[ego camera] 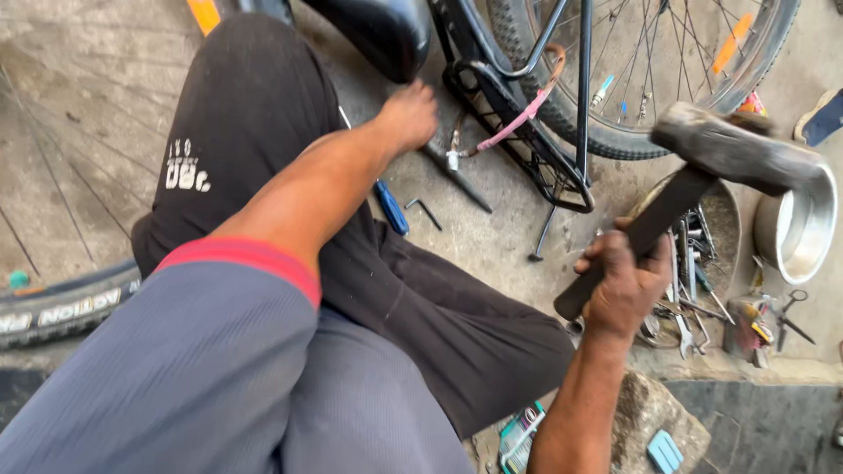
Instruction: The person sits on the ground beside a bicycle lying on its side and works on the frame near the seat tube, holding the frame with one hand while striking and pressing the area with a hammer, and at times uses a screwdriver on the frame. They reposition the bike and continue hammering the same area.
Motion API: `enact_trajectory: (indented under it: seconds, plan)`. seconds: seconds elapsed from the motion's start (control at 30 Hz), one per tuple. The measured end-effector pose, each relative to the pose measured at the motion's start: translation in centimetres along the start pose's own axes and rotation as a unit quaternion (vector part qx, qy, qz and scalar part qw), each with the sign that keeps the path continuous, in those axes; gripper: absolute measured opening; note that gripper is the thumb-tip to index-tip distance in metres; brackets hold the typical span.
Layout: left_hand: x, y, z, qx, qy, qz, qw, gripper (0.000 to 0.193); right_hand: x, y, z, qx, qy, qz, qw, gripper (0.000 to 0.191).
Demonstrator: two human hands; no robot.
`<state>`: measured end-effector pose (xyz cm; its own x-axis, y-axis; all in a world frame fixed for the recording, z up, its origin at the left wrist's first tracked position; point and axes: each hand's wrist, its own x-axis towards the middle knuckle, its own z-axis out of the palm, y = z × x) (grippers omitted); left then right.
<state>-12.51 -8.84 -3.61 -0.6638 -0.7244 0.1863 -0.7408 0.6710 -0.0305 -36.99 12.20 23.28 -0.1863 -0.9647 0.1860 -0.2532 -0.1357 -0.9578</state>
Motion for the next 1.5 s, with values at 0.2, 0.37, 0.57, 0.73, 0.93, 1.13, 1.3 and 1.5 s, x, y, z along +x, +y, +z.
enact_trajectory:
  seconds: [0.2,0.37,0.57,0.73,0.93,1.13,1.3,1.5]
  plan:
    - [-0.8,0.4,-0.7,-0.059,0.018,-0.019,0.998,0.013,1.7,5.9,-0.5,-0.031,0.057,0.007,0.998,0.026]
    - [-0.2,0.0,-1.2,-0.052,0.002,-0.009,0.999,0.013,2.1,15.4,1.5,-0.569,-0.173,-0.006,0.804,0.033]
    - [0.2,-0.6,-0.7,-0.087,-0.046,-0.01,0.995,0.018,2.2,17.4,-3.1,-0.402,-0.097,0.223,0.883,0.033]
    - [0.2,-0.1,0.6,-0.093,0.046,-0.033,0.994,0.016,4.3,5.7,-7.9,-0.149,-0.016,-0.042,0.988,0.032]
    - [0.2,0.0,0.6,-0.102,0.012,-0.034,0.994,0.013,4.6,6.9,-0.6,-0.309,0.064,-0.253,0.915,0.04]
    - [0.3,-0.7,0.5,-0.143,0.022,-0.034,0.989,0.01,1.2,18.0,0.7,-0.513,-0.227,0.166,0.811,0.043]
    - [0.0,-0.2,0.6,-0.141,-0.007,-0.05,0.989,0.01,2.0,10.9,-5.8,-0.329,-0.098,0.174,0.923,0.026]
    - [-0.9,0.3,-1.6,-0.155,-0.047,-0.067,0.985,0.018,2.4,8.3,-3.7,-0.092,-0.02,0.072,0.993,0.023]
